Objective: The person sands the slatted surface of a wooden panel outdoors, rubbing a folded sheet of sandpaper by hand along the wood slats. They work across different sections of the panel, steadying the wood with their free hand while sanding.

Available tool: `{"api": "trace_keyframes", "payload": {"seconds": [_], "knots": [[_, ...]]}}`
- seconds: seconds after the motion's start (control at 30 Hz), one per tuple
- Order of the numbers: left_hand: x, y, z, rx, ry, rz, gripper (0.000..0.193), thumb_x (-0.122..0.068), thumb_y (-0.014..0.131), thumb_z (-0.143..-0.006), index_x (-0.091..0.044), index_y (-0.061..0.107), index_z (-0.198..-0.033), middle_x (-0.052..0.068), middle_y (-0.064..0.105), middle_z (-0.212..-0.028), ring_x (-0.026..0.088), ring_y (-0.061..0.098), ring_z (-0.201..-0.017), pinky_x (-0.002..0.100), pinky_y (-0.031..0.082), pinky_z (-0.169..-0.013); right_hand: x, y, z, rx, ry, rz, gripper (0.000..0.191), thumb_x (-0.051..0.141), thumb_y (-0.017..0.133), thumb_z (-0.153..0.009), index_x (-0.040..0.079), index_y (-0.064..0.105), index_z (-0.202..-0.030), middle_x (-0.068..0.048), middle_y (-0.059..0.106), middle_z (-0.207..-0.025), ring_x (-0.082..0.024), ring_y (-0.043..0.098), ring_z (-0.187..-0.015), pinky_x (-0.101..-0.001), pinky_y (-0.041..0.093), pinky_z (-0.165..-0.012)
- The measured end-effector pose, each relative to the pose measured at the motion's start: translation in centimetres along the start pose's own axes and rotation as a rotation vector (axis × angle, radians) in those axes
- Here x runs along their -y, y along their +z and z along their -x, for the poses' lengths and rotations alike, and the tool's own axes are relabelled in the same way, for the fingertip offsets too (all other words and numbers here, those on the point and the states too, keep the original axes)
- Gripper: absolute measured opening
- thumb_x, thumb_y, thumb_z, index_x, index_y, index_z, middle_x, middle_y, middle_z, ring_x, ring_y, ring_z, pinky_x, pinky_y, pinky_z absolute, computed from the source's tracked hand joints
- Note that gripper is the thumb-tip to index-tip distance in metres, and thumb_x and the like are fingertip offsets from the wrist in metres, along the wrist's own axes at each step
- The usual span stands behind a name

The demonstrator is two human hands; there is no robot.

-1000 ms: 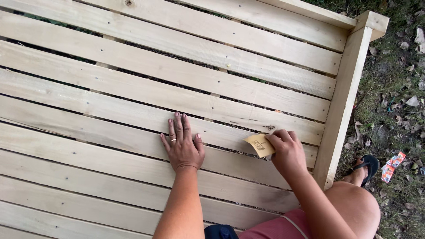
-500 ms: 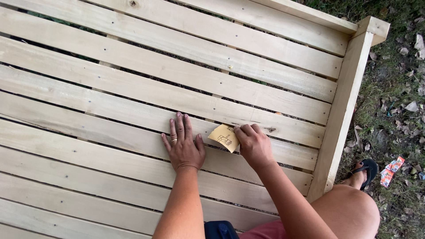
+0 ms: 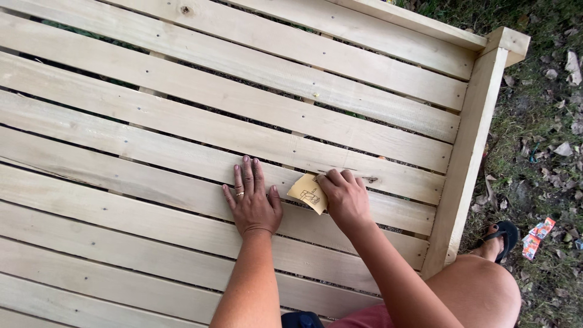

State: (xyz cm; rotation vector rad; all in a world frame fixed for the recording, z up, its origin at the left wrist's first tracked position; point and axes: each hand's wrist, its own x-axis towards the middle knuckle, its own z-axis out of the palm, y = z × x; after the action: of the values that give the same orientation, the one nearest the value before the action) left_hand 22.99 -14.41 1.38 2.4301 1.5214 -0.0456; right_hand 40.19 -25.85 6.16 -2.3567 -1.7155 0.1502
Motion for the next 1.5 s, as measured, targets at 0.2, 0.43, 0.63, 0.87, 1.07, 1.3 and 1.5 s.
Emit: {"api": "trace_keyframes", "payload": {"seconds": [0.2, 0.43, 0.63, 0.87, 1.07, 1.3, 1.5], "knots": [[0.0, 0.1, 0.0, 0.024, -0.013, 0.0, 0.078, -0.043, 0.043, -0.095, -0.02, 0.015, -0.164, -0.001, 0.011, -0.172, 0.023, 0.013, -0.157, 0.058, 0.007, -0.124, -0.1, 0.4, 0.4, -0.029, 0.017, -0.087, 0.037, 0.004, 0.071, -0.077, 0.011, 0.073, -0.113, 0.0, 0.066, -0.111, -0.027, 0.06, -0.1, -0.0408, 0.052, -0.085], [0.0, -0.1, 0.1, 0.02, -0.004, 0.016, 0.076, -0.043, 0.043, -0.097, -0.02, 0.016, -0.164, 0.0, 0.012, -0.173, 0.024, 0.014, -0.158, 0.058, 0.007, -0.124, -0.1, 0.5, -0.7, 0.074, 0.088, -0.107, 0.037, 0.009, 0.076, -0.073, 0.011, 0.074, -0.11, -0.001, 0.066, -0.105, -0.027, 0.06, -0.097, -0.0425, 0.048, -0.077], [0.0, -0.1, 0.1, 0.014, -0.009, 0.02, 0.078, -0.042, 0.044, -0.095, -0.019, 0.016, -0.164, 0.0, 0.012, -0.172, 0.025, 0.013, -0.157, 0.058, 0.006, -0.123, -0.2, 1.0, 0.0, -0.058, 0.001, -0.093, 0.039, 0.004, 0.073, -0.073, 0.008, 0.072, -0.111, -0.002, 0.065, -0.108, -0.026, 0.06, -0.1, -0.0412, 0.049, -0.082], [0.0, 0.0, 0.1, 0.004, -0.007, 0.025, 0.076, -0.041, 0.044, -0.096, -0.019, 0.018, -0.164, 0.0, 0.013, -0.172, 0.024, 0.013, -0.157, 0.058, 0.007, -0.124, -0.3, 3.0, 1.3, -0.14, 0.006, -0.114, 0.038, 0.003, 0.07, -0.078, 0.008, 0.071, -0.116, -0.002, 0.065, -0.112, -0.027, 0.06, -0.103, -0.0414, 0.049, -0.085], [0.2, -0.1, -0.2, -0.004, 0.015, -0.003, 0.076, -0.041, 0.043, -0.096, -0.017, 0.017, -0.164, 0.002, 0.012, -0.172, 0.025, 0.011, -0.158, 0.059, 0.009, -0.123, 0.4, 2.9, 1.2, -0.293, -0.008, -0.059, 0.047, 0.004, 0.068, -0.074, 0.006, 0.069, -0.121, -0.007, 0.064, -0.118, -0.028, 0.059, -0.107, -0.0407, 0.049, -0.087], [0.4, -0.2, -0.9, -0.044, 0.141, -0.08, 0.078, -0.04, 0.042, -0.097, -0.008, 0.014, -0.163, 0.01, 0.008, -0.172, 0.03, 0.008, -0.157, 0.063, 0.008, -0.12, 0.2, 3.4, 1.5, -0.117, 0.048, -0.068, 0.04, 0.007, 0.071, -0.077, 0.007, 0.069, -0.117, -0.004, 0.063, -0.111, -0.027, 0.058, -0.104, -0.0417, 0.048, -0.085], [0.5, -0.3, -1.0, 0.005, 0.155, -0.046, 0.076, -0.038, 0.043, -0.097, -0.013, 0.015, -0.163, 0.006, 0.007, -0.172, 0.028, 0.007, -0.158, 0.062, 0.006, -0.122, 0.4, 3.5, 1.8, -0.143, 0.102, -0.095, 0.04, 0.006, 0.07, -0.075, 0.009, 0.071, -0.115, -0.002, 0.064, -0.109, -0.025, 0.059, -0.102, -0.0408, 0.048, -0.085]]}}
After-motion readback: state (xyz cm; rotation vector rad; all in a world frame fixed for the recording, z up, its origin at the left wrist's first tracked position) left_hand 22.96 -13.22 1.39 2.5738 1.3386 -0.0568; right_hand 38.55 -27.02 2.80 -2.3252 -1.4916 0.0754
